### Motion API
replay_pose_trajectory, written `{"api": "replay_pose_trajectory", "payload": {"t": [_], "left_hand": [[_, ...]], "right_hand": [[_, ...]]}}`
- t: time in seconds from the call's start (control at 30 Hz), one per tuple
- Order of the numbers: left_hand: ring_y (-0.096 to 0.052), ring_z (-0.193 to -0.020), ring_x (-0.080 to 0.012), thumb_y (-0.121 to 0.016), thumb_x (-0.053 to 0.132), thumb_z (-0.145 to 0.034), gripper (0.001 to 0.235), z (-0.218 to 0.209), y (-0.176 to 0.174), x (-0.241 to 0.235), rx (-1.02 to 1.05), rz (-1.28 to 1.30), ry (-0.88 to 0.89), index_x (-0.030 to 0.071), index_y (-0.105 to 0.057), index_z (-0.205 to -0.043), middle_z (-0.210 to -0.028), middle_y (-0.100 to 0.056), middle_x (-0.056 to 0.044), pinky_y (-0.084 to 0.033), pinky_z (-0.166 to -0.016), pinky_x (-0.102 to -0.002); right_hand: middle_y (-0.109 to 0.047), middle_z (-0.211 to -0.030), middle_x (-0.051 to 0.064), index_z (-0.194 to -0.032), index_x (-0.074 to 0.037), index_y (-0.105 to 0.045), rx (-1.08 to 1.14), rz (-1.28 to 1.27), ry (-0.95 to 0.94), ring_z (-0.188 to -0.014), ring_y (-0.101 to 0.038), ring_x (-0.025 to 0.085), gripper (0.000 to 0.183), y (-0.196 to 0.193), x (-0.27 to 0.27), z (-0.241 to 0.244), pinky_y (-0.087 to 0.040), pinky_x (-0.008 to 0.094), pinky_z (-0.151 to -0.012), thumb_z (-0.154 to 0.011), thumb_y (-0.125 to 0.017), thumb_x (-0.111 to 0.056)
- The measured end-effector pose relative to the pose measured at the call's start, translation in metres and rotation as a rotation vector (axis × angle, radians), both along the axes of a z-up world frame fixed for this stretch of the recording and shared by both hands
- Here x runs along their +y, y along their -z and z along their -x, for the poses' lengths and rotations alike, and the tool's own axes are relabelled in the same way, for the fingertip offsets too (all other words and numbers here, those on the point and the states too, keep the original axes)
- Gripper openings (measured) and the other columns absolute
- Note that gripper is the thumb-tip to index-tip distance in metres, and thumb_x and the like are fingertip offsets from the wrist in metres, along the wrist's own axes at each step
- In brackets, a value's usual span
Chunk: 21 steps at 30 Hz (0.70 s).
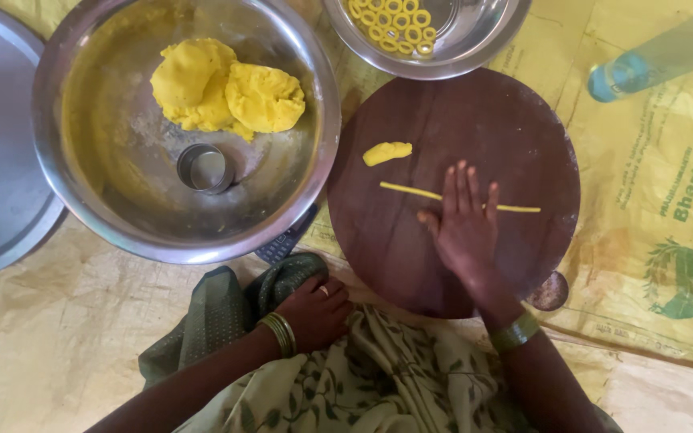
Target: The person rolls a small piece of yellow dough into a thin rope on a round wooden board. They use their right hand to roll the dough back and forth, lengthening it into a uniform strand.
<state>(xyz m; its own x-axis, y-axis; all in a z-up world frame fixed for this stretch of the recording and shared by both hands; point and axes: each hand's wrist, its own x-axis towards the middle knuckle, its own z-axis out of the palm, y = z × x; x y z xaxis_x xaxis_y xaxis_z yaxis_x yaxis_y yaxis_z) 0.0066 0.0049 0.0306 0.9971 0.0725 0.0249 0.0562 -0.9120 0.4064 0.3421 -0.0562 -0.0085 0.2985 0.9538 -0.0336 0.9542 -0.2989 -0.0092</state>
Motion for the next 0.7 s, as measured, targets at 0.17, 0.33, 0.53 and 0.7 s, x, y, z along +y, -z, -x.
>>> {"api": "replay_pose_trajectory", "payload": {"t": [0.17,0.33,0.53,0.7], "left_hand": [[-0.056,-0.118,-0.0325,-0.067,0.041,-0.091,0.041,0.001,0.002,-0.002,0.039,-0.011,-0.003,0.006,-0.068,-0.111,-0.115,-0.063,-0.015,-0.041,-0.103,-0.051],[-0.057,-0.116,-0.0319,-0.067,0.043,-0.088,0.043,-0.001,0.004,0.001,-0.007,-0.005,0.007,0.005,-0.068,-0.108,-0.114,-0.064,-0.015,-0.042,-0.102,-0.051],[-0.057,-0.115,-0.0325,-0.067,0.043,-0.091,0.041,-0.002,0.001,0.001,0.032,-0.031,0.036,0.005,-0.067,-0.108,-0.111,-0.063,-0.014,-0.043,-0.102,-0.051],[-0.057,-0.116,-0.0315,-0.067,0.044,-0.090,0.042,-0.002,0.000,-0.001,0.016,-0.060,0.018,0.005,-0.068,-0.107,-0.113,-0.063,-0.014,-0.042,-0.102,-0.051]], "right_hand": [[-0.023,-0.171,0.022,-0.163,0.001,-0.024,0.013,-0.026,-0.025,-0.161,-0.019,0.034,0.092,-0.002,-0.008,-0.010,-0.006,0.061,-0.127,-0.103,-0.028,-0.068],[-0.024,-0.167,0.019,-0.160,-0.002,-0.026,0.066,0.026,-0.115,-0.155,-0.018,0.032,0.100,-0.016,-0.084,0.033,-0.008,0.062,-0.124,-0.091,-0.033,-0.075],[-0.027,-0.168,0.015,-0.159,-0.005,-0.030,0.027,0.046,-0.091,-0.157,-0.020,0.029,0.096,-0.022,-0.073,0.027,-0.009,0.063,-0.125,-0.092,-0.038,-0.073],[-0.026,-0.171,0.012,-0.162,-0.004,-0.028,-0.057,0.013,-0.030,-0.161,-0.019,0.026,0.094,-0.014,-0.012,-0.009,-0.005,0.062,-0.128,-0.097,-0.036,-0.070]]}}
